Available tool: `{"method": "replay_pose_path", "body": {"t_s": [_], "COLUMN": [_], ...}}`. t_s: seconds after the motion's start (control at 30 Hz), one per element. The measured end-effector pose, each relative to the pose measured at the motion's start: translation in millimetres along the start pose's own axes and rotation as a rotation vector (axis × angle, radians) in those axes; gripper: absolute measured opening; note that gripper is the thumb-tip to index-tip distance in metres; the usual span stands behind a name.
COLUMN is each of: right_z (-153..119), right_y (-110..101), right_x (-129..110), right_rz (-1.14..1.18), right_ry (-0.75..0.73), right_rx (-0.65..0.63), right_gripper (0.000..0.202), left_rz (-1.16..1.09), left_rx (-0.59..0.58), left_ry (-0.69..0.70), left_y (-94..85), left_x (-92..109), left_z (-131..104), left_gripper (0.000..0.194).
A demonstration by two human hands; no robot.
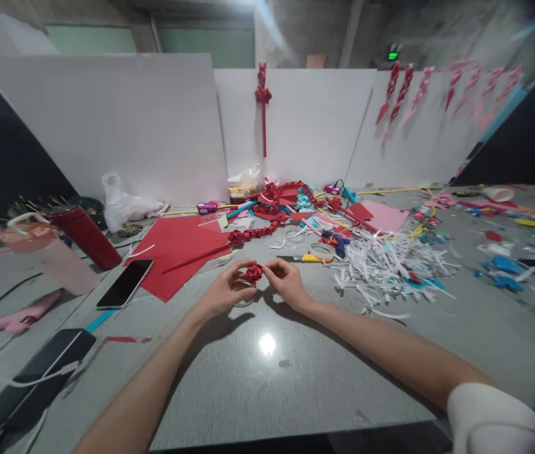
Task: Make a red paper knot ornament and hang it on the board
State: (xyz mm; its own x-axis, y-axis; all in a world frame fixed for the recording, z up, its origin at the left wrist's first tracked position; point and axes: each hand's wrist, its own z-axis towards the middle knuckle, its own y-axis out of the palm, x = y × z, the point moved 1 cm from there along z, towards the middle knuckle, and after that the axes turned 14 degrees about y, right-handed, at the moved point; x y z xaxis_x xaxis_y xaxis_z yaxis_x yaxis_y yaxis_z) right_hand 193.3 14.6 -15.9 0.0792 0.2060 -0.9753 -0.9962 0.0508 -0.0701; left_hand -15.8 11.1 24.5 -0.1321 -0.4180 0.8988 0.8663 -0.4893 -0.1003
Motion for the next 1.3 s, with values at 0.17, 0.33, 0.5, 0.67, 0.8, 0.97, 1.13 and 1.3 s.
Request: {"method": "replay_pose_path", "body": {"t_s": [0.17, 0.33, 0.5, 0.67, 0.8, 0.97, 1.13, 1.3], "right_z": [-4.2, -5.2, -2.5, -2.8, -3.6, -2.1, -2.2, -2.2], "right_y": [-1.4, -3.3, 0.8, 2.7, 2.4, 1.8, 0.5, 1.1], "right_x": [-5.2, -7.0, -2.6, -1.8, -2.8, 0.7, -0.2, -0.8], "right_rz": [0.001, 0.03, 0.051, 0.023, -0.046, -0.095, -0.127, -0.092], "right_ry": [-0.016, -0.048, -0.045, -0.062, -0.123, -0.145, -0.172, -0.124], "right_rx": [-0.061, -0.118, -0.172, -0.162, -0.12, -0.096, -0.103, -0.096], "right_gripper": [0.035, 0.031, 0.032, 0.027, 0.022, 0.019, 0.018, 0.022], "left_rz": [0.063, -0.021, -0.113, -0.1, -0.052, -0.063, 0.04, 0.141], "left_rx": [0.048, 0.139, 0.203, 0.21, 0.251, 0.241, 0.183, 0.177], "left_ry": [0.012, -0.006, -0.05, -0.055, 0.0, -0.033, 0.003, 0.025], "left_y": [-3.5, -3.3, -3.5, -2.6, -0.9, 2.0, 3.2, 4.8], "left_x": [-8.2, -11.3, -10.5, -15.5, -18.3, -20.7, -23.8, -25.8], "left_z": [0.9, 4.3, 4.4, 4.7, 5.6, 4.1, 1.2, -1.6], "left_gripper": [0.048, 0.049, 0.059, 0.05, 0.044, 0.049, 0.059, 0.05]}}
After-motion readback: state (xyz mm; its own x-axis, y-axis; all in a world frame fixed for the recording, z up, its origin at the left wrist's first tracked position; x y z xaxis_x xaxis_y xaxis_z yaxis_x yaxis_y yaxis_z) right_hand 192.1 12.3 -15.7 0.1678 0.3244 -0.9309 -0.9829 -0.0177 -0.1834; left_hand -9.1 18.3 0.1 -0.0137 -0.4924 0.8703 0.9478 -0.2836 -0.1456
